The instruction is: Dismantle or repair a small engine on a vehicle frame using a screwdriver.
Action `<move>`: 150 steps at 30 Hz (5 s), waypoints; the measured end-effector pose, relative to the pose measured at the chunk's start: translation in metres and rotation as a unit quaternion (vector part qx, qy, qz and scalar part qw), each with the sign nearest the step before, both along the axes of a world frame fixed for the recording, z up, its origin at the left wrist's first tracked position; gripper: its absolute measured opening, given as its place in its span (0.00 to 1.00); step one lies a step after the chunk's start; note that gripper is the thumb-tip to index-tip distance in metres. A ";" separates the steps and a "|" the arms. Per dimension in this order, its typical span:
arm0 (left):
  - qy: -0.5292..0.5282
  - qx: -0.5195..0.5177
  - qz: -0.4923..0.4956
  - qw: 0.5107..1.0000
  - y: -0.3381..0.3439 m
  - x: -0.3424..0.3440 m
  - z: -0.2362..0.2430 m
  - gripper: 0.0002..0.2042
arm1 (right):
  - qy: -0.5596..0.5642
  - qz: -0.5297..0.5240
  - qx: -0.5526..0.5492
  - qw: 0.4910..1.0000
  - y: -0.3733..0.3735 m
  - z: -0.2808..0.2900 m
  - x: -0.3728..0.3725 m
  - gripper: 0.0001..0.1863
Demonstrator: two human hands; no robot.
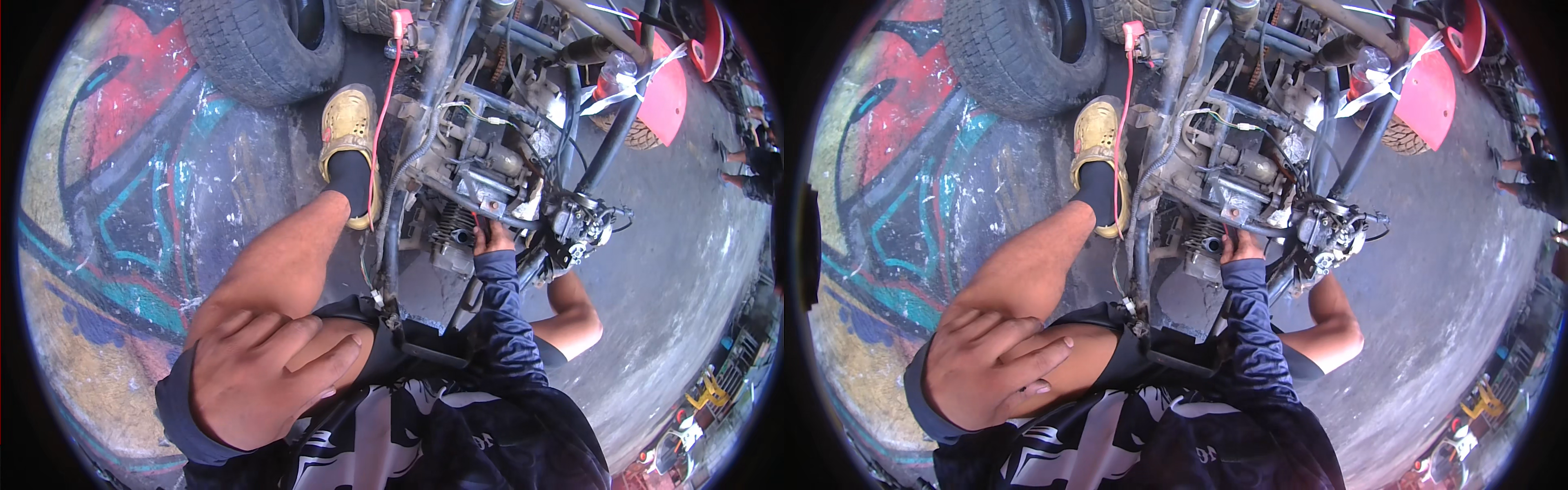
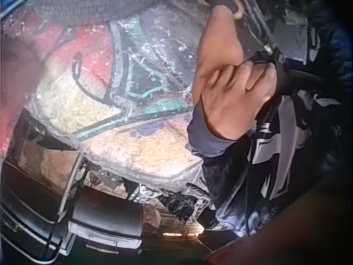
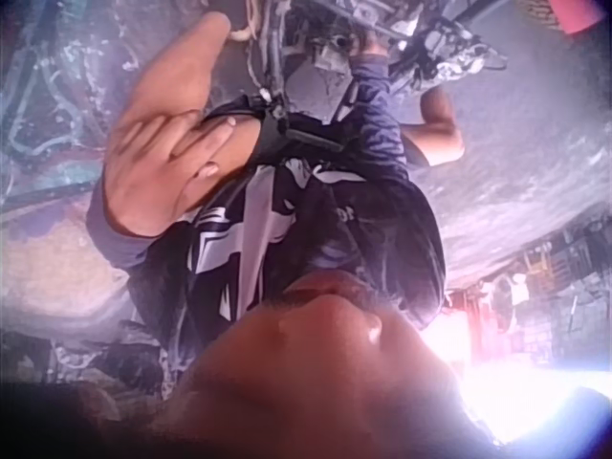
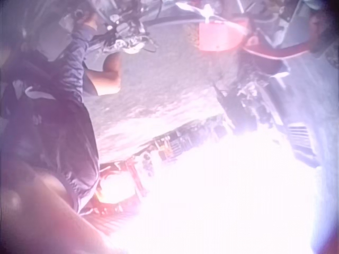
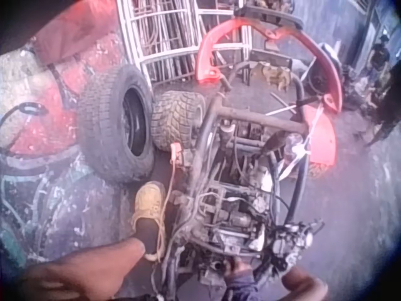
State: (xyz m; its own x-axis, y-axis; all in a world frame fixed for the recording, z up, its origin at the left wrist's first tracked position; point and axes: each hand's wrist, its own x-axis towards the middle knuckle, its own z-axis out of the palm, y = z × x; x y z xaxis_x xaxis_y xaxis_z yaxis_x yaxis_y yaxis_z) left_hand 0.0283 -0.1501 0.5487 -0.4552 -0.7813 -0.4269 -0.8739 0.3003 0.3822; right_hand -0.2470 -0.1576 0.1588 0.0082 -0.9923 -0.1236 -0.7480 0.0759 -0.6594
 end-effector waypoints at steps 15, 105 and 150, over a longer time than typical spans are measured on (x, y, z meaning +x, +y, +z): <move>0.028 -0.008 -0.015 0.999 -0.005 -0.001 -0.024 0.23 | 0.046 0.008 0.025 0.999 0.002 0.000 -0.030 0.15; 0.006 -0.088 -0.020 0.996 0.002 0.000 -0.029 0.18 | -0.053 -0.025 -0.027 0.998 -0.007 -0.013 -0.022 0.12; -0.006 -0.017 -0.034 0.999 0.001 -0.002 -0.004 0.22 | -0.116 0.016 -0.006 0.993 -0.018 -0.057 -0.025 0.15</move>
